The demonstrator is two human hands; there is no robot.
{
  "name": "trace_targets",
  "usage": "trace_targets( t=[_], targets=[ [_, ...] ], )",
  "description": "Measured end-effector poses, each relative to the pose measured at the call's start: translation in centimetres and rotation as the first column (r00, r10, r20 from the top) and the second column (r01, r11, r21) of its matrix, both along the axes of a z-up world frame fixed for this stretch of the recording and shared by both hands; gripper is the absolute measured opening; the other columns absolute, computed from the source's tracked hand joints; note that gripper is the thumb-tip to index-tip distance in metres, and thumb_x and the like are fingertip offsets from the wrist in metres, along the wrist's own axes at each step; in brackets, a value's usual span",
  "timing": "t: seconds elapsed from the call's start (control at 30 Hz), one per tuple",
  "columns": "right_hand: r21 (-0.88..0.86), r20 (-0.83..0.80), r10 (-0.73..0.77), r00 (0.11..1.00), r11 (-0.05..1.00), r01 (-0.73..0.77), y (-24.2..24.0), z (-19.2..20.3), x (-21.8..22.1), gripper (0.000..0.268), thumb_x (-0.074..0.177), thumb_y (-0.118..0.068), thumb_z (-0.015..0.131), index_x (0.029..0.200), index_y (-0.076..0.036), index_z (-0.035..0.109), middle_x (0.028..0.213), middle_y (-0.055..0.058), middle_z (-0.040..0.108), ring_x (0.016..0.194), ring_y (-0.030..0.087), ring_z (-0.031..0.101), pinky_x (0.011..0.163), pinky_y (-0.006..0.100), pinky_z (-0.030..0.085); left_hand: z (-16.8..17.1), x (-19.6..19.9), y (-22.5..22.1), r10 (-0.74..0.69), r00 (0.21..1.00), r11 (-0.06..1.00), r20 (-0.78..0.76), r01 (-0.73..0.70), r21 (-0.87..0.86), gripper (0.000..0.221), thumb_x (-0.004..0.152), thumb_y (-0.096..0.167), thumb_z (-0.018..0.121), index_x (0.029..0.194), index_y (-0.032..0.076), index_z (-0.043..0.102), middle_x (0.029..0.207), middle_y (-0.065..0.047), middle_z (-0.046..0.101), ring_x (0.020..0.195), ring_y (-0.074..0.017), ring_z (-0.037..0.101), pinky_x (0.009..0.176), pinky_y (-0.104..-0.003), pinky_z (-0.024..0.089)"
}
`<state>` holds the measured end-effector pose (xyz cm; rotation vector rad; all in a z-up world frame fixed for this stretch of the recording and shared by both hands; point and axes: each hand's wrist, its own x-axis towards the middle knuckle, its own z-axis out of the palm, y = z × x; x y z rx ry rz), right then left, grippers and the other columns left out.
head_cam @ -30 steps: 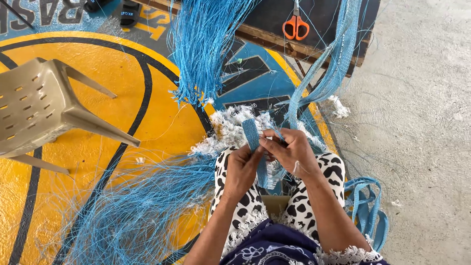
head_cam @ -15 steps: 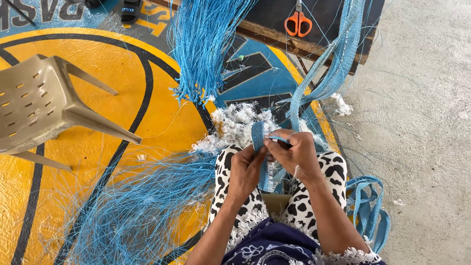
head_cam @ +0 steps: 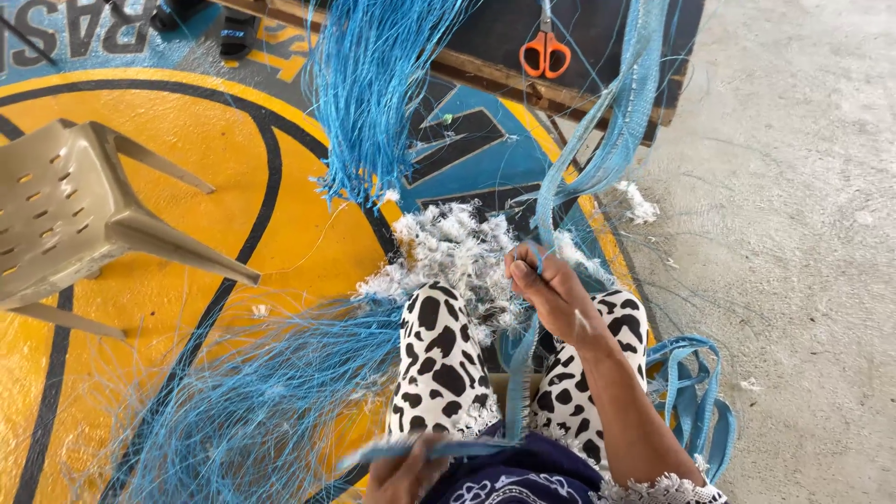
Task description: The recorder is cutting and preparing strips of blue woven plastic material, likely for weaving baskets or bags.
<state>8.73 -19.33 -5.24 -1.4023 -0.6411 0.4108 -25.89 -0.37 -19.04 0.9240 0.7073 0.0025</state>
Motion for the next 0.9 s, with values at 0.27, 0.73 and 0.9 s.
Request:
trace_targets(
  t=[0.27, 0.73, 0.9],
  targets=[
    [-0.317, 0.598, -0.096, 0.796, 0.883, 0.345, 4.0, 4.1, -2.9, 0.002, 0.099, -0.005, 0.055, 0.099, -0.006, 0.054, 0.107, 0.010, 0.063, 0.096, 0.025, 0.057, 0.088, 0.040, 0.045, -5.6, -3.4, 10.0, -0.125, 0.831, 0.918, -0.542, -0.110, -0.381, 0.071, 0.089, 0.057, 0.055, 0.131, 0.000, 0.058, 0.105, -0.023, 0.074, 0.088, -0.0336, 0.071, 0.075, -0.045, 0.061],
    [0.072, -0.360, 0.369, 0.857, 0.927, -0.369, 6.3, 3.6, -4.4, 0.037, 0.109, -0.044, 0.043, 0.087, -0.015, 0.053, 0.063, -0.008, 0.040, 0.050, 0.003, 0.030, 0.044, 0.023, 0.024, 20.0, 18.3, 8.1, -0.474, 0.878, 0.320, -0.064, 0.240, 0.917, 0.035, 0.094, 0.016, 0.068, 0.128, 0.007, 0.068, 0.089, -0.016, 0.069, 0.078, -0.0273, 0.065, 0.074, -0.036, 0.052],
    [-0.095, -0.553, 0.313, 0.772, 0.897, -0.432, 4.5, 2.3, -4.3, 0.028, 0.108, -0.028, 0.059, 0.092, -0.006, 0.061, 0.067, -0.006, 0.047, 0.053, 0.004, 0.035, 0.047, 0.025, 0.025, 19.4, 22.0, 5.0, -0.558, 0.809, 0.463, 0.186, 0.117, 0.879, 0.016, 0.098, 0.013, 0.068, 0.107, 0.002, 0.075, 0.090, -0.013, 0.064, 0.083, -0.0233, 0.063, 0.077, -0.034, 0.052]
  ],
)
